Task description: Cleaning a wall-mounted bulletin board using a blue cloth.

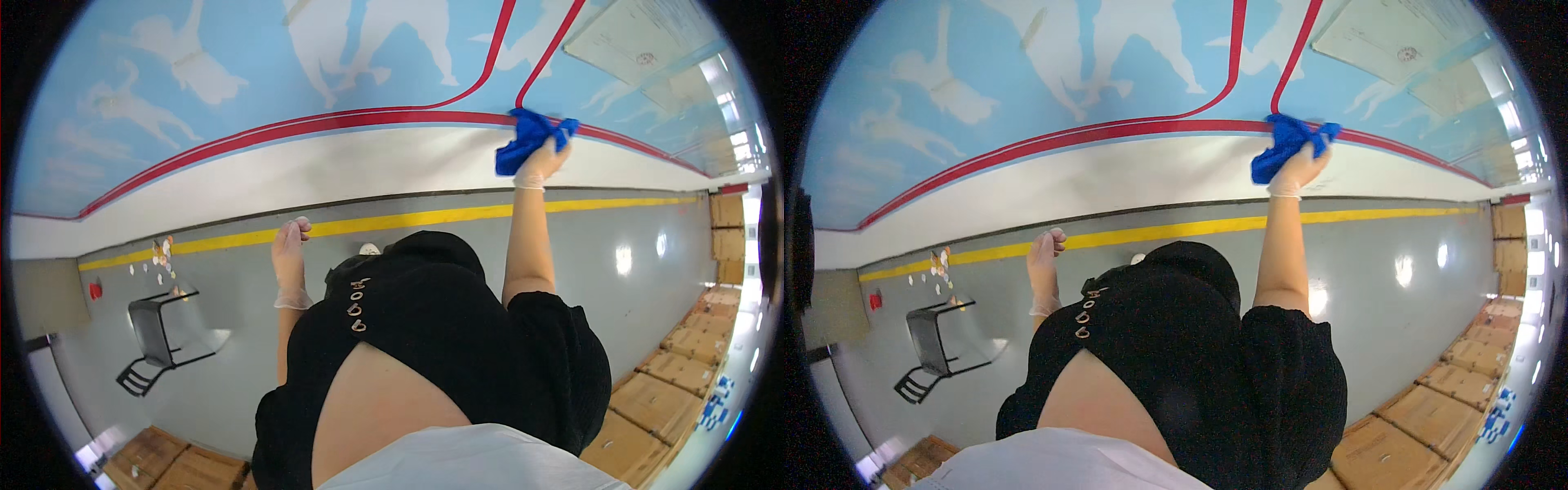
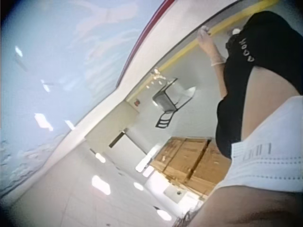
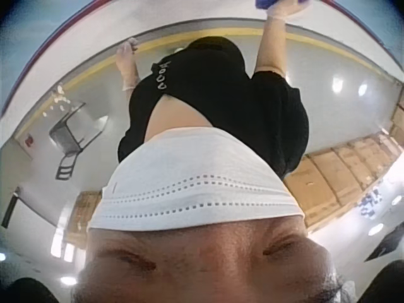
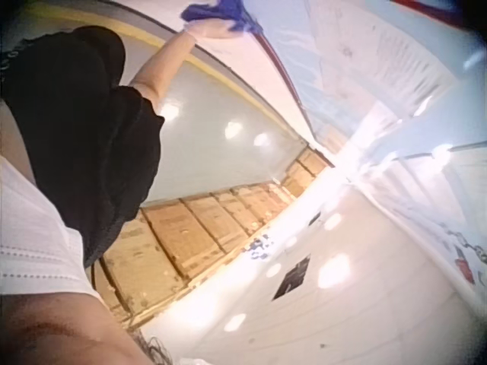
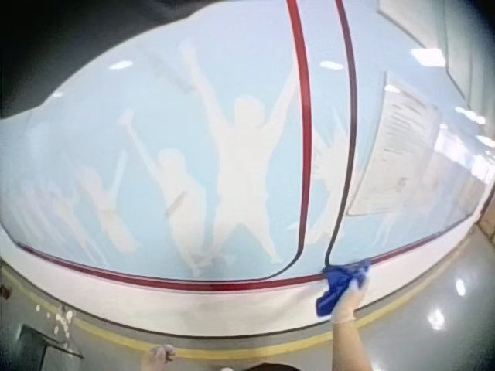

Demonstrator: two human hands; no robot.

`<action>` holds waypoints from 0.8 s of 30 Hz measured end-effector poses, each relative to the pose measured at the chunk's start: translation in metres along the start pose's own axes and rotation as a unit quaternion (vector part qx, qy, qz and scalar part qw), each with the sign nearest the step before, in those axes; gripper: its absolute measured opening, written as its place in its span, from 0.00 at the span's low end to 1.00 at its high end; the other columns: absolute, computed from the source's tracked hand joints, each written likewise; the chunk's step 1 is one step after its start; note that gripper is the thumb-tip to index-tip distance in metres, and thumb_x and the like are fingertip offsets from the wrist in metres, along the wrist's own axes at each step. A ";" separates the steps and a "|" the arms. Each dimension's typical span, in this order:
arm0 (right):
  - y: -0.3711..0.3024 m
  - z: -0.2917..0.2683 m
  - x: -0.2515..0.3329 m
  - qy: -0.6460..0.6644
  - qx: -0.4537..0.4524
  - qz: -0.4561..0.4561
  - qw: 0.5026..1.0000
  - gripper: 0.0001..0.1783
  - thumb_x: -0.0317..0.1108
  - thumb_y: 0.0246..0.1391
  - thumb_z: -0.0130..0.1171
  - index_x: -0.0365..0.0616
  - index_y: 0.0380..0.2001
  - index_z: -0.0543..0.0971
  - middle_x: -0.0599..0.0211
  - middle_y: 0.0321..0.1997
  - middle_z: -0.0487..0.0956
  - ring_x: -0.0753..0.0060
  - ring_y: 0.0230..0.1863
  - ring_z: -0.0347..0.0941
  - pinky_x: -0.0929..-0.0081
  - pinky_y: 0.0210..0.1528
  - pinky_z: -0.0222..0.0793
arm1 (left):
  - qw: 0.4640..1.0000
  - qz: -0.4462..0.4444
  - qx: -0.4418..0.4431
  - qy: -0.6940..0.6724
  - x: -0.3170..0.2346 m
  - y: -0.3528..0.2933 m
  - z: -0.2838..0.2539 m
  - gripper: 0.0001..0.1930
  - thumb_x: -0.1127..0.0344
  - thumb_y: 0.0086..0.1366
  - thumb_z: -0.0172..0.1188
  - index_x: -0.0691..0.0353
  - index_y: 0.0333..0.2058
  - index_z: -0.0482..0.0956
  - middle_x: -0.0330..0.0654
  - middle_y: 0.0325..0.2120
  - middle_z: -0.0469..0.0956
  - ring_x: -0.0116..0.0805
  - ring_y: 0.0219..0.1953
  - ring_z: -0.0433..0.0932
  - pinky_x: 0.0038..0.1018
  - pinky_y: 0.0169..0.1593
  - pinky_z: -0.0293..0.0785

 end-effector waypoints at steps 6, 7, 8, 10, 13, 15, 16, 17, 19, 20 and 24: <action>-0.030 0.069 -0.033 -0.171 0.033 -0.171 0.970 0.18 0.16 0.49 0.52 0.39 0.45 0.74 0.56 0.51 0.70 0.58 0.53 0.65 0.65 0.60 0.58 | 0.999 -0.016 0.032 0.002 0.006 -0.020 0.043 0.12 0.67 0.69 0.50 0.66 0.40 0.81 0.40 0.35 0.81 0.27 0.38 0.77 0.24 0.44 0.72; -0.069 0.088 -0.036 -0.226 0.082 -0.159 0.957 0.20 0.15 0.46 0.53 0.39 0.45 0.74 0.58 0.49 0.70 0.58 0.53 0.65 0.64 0.60 0.58 | 0.999 -0.004 0.052 -0.010 0.003 -0.026 0.052 0.12 0.67 0.69 0.51 0.66 0.40 0.81 0.40 0.36 0.81 0.27 0.39 0.77 0.24 0.44 0.72; -0.100 0.095 -0.047 -0.246 0.200 -0.207 0.926 0.21 0.15 0.43 0.56 0.42 0.43 0.76 0.59 0.48 0.72 0.55 0.54 0.65 0.63 0.62 0.57 | 0.999 -0.007 0.034 -0.014 0.000 -0.034 0.058 0.12 0.67 0.69 0.51 0.66 0.40 0.81 0.40 0.36 0.81 0.27 0.39 0.77 0.24 0.44 0.72; -0.166 0.112 -0.060 -0.194 0.468 -0.131 0.852 0.21 0.15 0.41 0.55 0.46 0.40 0.78 0.58 0.48 0.75 0.56 0.57 0.67 0.65 0.64 0.58 | 0.997 -0.007 0.077 0.007 -0.005 -0.045 0.063 0.12 0.67 0.69 0.51 0.66 0.40 0.81 0.40 0.36 0.81 0.27 0.40 0.78 0.24 0.44 0.72; -0.186 0.133 -0.020 -0.147 0.513 -0.121 0.837 0.23 0.13 0.38 0.50 0.43 0.39 0.79 0.59 0.46 0.78 0.57 0.57 0.69 0.67 0.63 0.59 | 0.999 -0.003 0.035 0.005 -0.006 -0.060 0.060 0.11 0.67 0.69 0.51 0.66 0.40 0.81 0.40 0.36 0.81 0.27 0.39 0.78 0.24 0.45 0.73; -0.163 0.161 0.020 -0.102 0.482 -0.185 0.851 0.25 0.13 0.36 0.50 0.43 0.40 0.80 0.60 0.45 0.78 0.56 0.55 0.70 0.66 0.63 0.59 | 0.999 -0.019 -0.030 -0.005 -0.001 -0.075 0.050 0.11 0.67 0.69 0.51 0.66 0.40 0.81 0.40 0.35 0.81 0.27 0.39 0.77 0.24 0.44 0.72; -0.148 0.176 0.047 -0.098 0.447 -0.285 0.842 0.24 0.14 0.37 0.49 0.42 0.39 0.80 0.60 0.45 0.78 0.56 0.54 0.70 0.64 0.62 0.59 | 0.997 -0.031 -0.075 -0.010 0.003 -0.083 0.043 0.11 0.67 0.69 0.51 0.66 0.40 0.81 0.39 0.35 0.81 0.26 0.38 0.77 0.24 0.43 0.72; -0.134 0.191 0.073 -0.090 0.406 -0.379 0.826 0.23 0.14 0.37 0.49 0.42 0.39 0.80 0.60 0.45 0.78 0.57 0.52 0.70 0.62 0.61 0.60 | 0.995 -0.033 -0.090 -0.011 0.007 -0.092 0.036 0.11 0.67 0.69 0.51 0.66 0.40 0.81 0.39 0.35 0.81 0.26 0.38 0.77 0.24 0.43 0.72; -0.105 0.216 0.111 -0.072 0.259 -0.473 0.839 0.23 0.16 0.37 0.50 0.43 0.38 0.82 0.58 0.43 0.78 0.53 0.50 0.70 0.59 0.59 0.61 | 0.992 -0.069 -0.102 -0.034 0.019 -0.111 0.026 0.12 0.66 0.69 0.50 0.65 0.38 0.81 0.37 0.32 0.80 0.25 0.36 0.75 0.23 0.42 0.71; -0.101 0.229 0.124 -0.050 0.209 -0.479 0.851 0.22 0.17 0.37 0.51 0.44 0.38 0.83 0.56 0.43 0.77 0.52 0.50 0.69 0.59 0.57 0.62 | 0.991 -0.068 -0.109 -0.035 0.023 -0.119 0.024 0.12 0.66 0.69 0.50 0.65 0.38 0.81 0.37 0.32 0.80 0.25 0.36 0.75 0.23 0.42 0.71; -0.120 0.250 0.092 -0.178 0.218 -0.631 0.723 0.21 0.21 0.38 0.55 0.55 0.36 0.86 0.57 0.43 0.77 0.52 0.46 0.70 0.60 0.48 0.64 | 0.985 -0.138 -0.096 -0.026 0.037 -0.138 0.018 0.11 0.66 0.70 0.50 0.64 0.36 0.81 0.36 0.31 0.79 0.25 0.35 0.73 0.23 0.42 0.69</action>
Point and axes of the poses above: each hand's wrist, its own y-axis towards the middle knuckle, its own z-axis out of the palm, x = y × z, the point moved 3 cm from there along y, towards the middle knuckle
